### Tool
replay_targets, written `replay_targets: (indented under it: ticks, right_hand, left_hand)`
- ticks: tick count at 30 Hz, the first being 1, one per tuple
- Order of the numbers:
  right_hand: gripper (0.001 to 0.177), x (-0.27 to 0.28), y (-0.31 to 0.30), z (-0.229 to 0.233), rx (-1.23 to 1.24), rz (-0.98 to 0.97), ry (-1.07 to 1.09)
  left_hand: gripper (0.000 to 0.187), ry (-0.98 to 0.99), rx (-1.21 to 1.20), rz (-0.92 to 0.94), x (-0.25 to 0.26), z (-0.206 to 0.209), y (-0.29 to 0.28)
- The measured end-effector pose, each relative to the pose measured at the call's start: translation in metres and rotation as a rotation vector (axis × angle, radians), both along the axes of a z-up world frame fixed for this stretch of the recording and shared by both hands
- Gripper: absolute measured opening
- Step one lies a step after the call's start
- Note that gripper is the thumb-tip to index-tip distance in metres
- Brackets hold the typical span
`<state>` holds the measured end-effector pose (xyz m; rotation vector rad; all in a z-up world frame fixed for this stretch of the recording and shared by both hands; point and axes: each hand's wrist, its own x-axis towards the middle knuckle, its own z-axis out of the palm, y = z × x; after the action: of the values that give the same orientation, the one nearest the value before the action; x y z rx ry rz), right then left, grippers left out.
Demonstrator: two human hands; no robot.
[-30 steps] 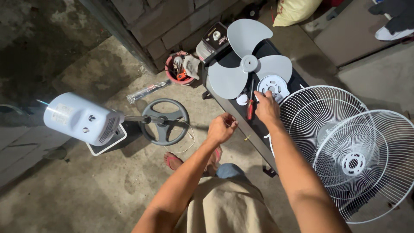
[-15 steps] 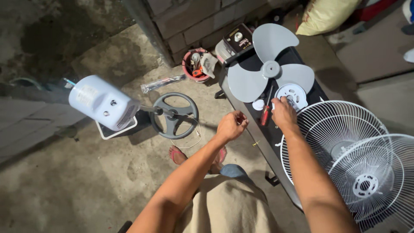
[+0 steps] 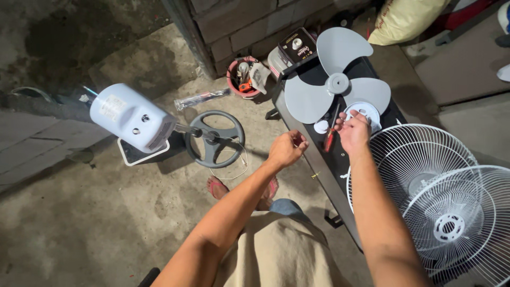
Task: The person uses a screwdriver to remove screws from the back of a standing fan's motor housing. They then attach a control knob and a circular plastic component to the motor housing.
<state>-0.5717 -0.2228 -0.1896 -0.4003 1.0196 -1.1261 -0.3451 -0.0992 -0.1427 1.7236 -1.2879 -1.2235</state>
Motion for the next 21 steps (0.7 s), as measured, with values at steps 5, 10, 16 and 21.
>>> replay_targets:
  ticks: [5,10,16,21]
  right_hand:
    - [0.024,0.007,-0.011,-0.006,-0.080,0.084,0.478]
    - [0.033,0.023,-0.012,-0.002,-0.258,0.340,1.321]
    - [0.044,0.033,-0.023,-0.004,-0.198,0.516,1.541]
    - [0.046,0.036,-0.026,-0.002,-0.128,0.614,1.593]
  left_hand:
    - [0.021,0.038,0.015,0.011,-0.005,0.000,-0.003]
    - [0.022,0.054,0.039,0.009,-0.010,-0.005,-0.005]
    - [0.023,0.011,0.049,0.039,-0.013,-0.011,-0.011]
    - [0.023,0.040,0.059,0.071,-0.010,-0.014,-0.012]
